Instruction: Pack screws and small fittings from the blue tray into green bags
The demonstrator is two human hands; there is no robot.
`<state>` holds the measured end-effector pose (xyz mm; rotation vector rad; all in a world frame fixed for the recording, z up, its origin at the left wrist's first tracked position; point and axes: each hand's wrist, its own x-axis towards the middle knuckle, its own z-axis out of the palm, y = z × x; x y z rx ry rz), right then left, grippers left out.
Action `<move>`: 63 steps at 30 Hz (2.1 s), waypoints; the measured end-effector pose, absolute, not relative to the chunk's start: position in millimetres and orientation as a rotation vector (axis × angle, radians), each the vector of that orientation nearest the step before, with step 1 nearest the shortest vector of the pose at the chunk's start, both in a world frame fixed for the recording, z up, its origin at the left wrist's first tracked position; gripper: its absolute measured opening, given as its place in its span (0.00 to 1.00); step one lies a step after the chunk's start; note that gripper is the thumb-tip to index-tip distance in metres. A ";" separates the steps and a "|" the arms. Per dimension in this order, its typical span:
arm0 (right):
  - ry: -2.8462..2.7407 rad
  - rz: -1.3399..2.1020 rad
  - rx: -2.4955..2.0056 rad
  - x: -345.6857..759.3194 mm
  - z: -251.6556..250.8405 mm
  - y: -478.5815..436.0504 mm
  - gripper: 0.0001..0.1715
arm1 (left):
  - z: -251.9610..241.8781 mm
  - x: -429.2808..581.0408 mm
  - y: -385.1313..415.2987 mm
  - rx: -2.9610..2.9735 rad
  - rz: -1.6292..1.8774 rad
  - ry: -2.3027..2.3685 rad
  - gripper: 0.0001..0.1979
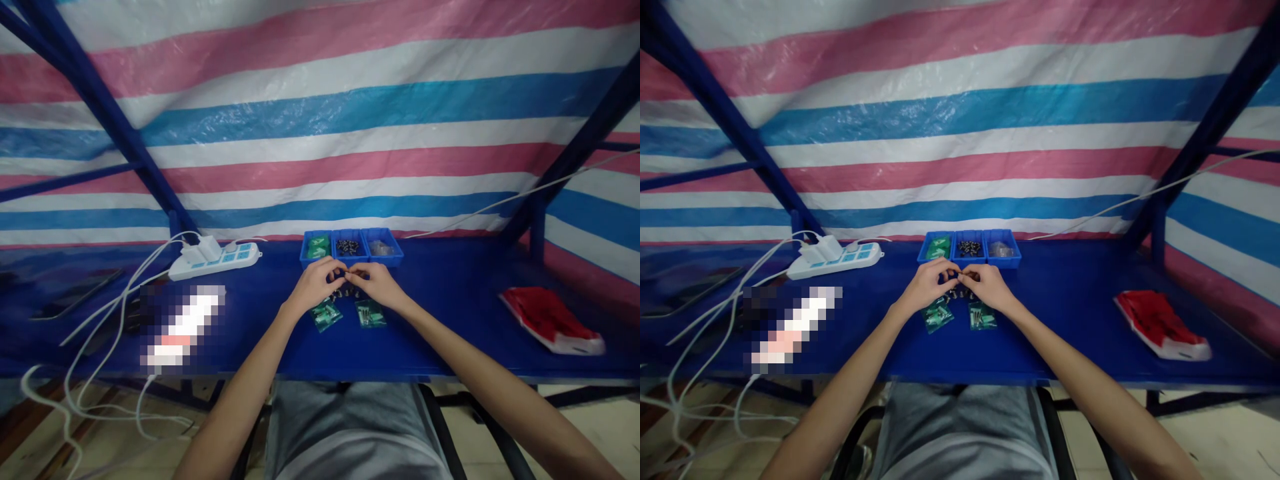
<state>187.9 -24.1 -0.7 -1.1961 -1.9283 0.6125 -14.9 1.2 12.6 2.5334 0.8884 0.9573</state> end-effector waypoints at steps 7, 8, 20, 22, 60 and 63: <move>-2.035 0.392 -1.180 186.6 -1.8 -23.9 0.13 | 9.5 -15.3 4.6 2.534 0.973 0.895 0.10; -2.047 0.375 -1.177 186.1 -2.5 -24.0 0.12 | 9.4 -15.0 4.7 2.532 0.975 0.895 0.11; -1.968 0.341 -1.090 184.0 -2.1 -28.6 0.04 | 13.4 -11.7 -0.1 2.485 0.978 0.946 0.14; -1.972 0.324 -1.076 184.0 -1.5 -29.2 0.05 | 13.2 -11.8 0.4 2.493 0.961 0.942 0.14; -1.928 0.380 -1.021 181.6 1.0 -32.3 0.10 | 17.3 -11.7 -0.7 2.424 0.984 0.948 0.11; -1.934 0.325 -1.064 182.5 -2.7 -29.7 0.08 | 17.0 -10.6 -0.4 2.418 0.981 0.946 0.12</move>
